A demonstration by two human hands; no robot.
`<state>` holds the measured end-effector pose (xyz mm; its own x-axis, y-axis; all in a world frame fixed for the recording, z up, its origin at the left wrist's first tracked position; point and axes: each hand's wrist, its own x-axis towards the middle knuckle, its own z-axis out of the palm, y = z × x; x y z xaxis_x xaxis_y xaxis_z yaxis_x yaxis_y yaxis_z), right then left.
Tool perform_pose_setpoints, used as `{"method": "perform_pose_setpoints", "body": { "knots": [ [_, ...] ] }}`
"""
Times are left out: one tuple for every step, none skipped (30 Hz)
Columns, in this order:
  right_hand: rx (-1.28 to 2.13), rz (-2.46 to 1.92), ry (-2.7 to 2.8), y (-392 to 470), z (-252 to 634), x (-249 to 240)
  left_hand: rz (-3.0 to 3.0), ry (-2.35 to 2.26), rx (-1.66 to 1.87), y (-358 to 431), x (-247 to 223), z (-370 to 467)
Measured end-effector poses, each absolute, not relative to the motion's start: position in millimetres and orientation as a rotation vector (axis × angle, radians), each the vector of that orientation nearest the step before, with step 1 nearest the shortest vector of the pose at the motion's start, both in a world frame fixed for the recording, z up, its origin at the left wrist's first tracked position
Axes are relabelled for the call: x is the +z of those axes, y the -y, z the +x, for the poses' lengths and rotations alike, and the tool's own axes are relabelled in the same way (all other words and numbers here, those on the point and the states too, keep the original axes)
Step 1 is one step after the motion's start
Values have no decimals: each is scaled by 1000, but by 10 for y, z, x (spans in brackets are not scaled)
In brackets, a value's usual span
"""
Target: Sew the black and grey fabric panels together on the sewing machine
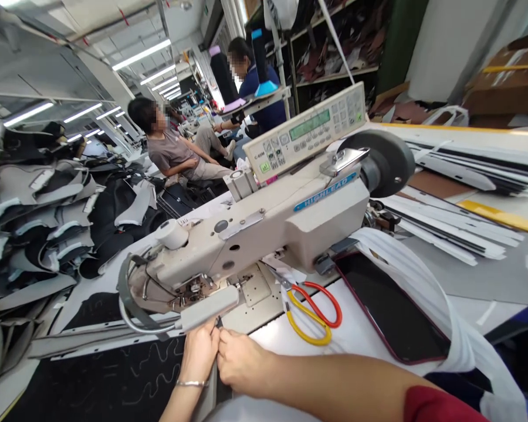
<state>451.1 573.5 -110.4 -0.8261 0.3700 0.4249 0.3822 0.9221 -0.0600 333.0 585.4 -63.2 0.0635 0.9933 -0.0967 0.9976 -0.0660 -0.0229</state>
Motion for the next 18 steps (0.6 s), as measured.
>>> {"method": "perform_pose_setpoints", "body": {
  "knots": [
    [-47,-543,2643,-5737,4504,-1106,2245,-2113,-132,-5858,-635,3329],
    [-55,-546,2640,-5739,4498,-1106,2239,-2116,-136,-5862,-641,3327],
    [-63,-550,2634,-5742,4494,-1107,2238,-2122,-141,-5866,-651,3324],
    [-67,-554,2629,-5745,4492,-1106,2246,-2132,-140,-5867,-664,3321],
    [-62,-562,2625,-5747,4491,-1105,2260,-2150,-128,-5865,-680,3317],
    [-52,-568,2624,-5750,4492,-1102,2278,-2172,-104,-5860,-697,3315],
    [-45,-568,2628,-5752,4494,-1097,2303,-2194,-62,-5851,-714,3314],
    [-42,-563,2633,-5754,4496,-1092,2331,-2210,-13,-5839,-731,3315],
    [-40,-550,2639,-5757,4498,-1087,2358,-2222,31,-5825,-747,3318],
    [-42,-543,2639,-5760,4500,-1085,2377,-2231,60,-5811,-761,3324],
    [-51,-533,2633,-5763,4500,-1085,2387,-2238,69,-5797,-772,3330],
    [-62,-523,2628,-5766,4500,-1089,2392,-2242,56,-5787,-780,3337],
    [-71,-516,2622,-5769,4498,-1096,2386,-2247,27,-5779,-784,3344],
    [-78,-509,2619,-5770,4497,-1107,2377,-2250,-10,-5774,-785,3350],
    [-83,-505,2614,-5771,4495,-1118,2367,-2251,-48,-5772,-783,3355],
    [-86,-504,2610,-5770,4495,-1129,2362,-2246,-84,-5772,-778,3359],
    [-83,-507,2608,-5769,4495,-1138,2361,-2238,-113,-5773,-770,3363],
    [-79,-512,2607,-5768,4497,-1144,2363,-2229,-135,-5774,-761,3366]
  ]
}}
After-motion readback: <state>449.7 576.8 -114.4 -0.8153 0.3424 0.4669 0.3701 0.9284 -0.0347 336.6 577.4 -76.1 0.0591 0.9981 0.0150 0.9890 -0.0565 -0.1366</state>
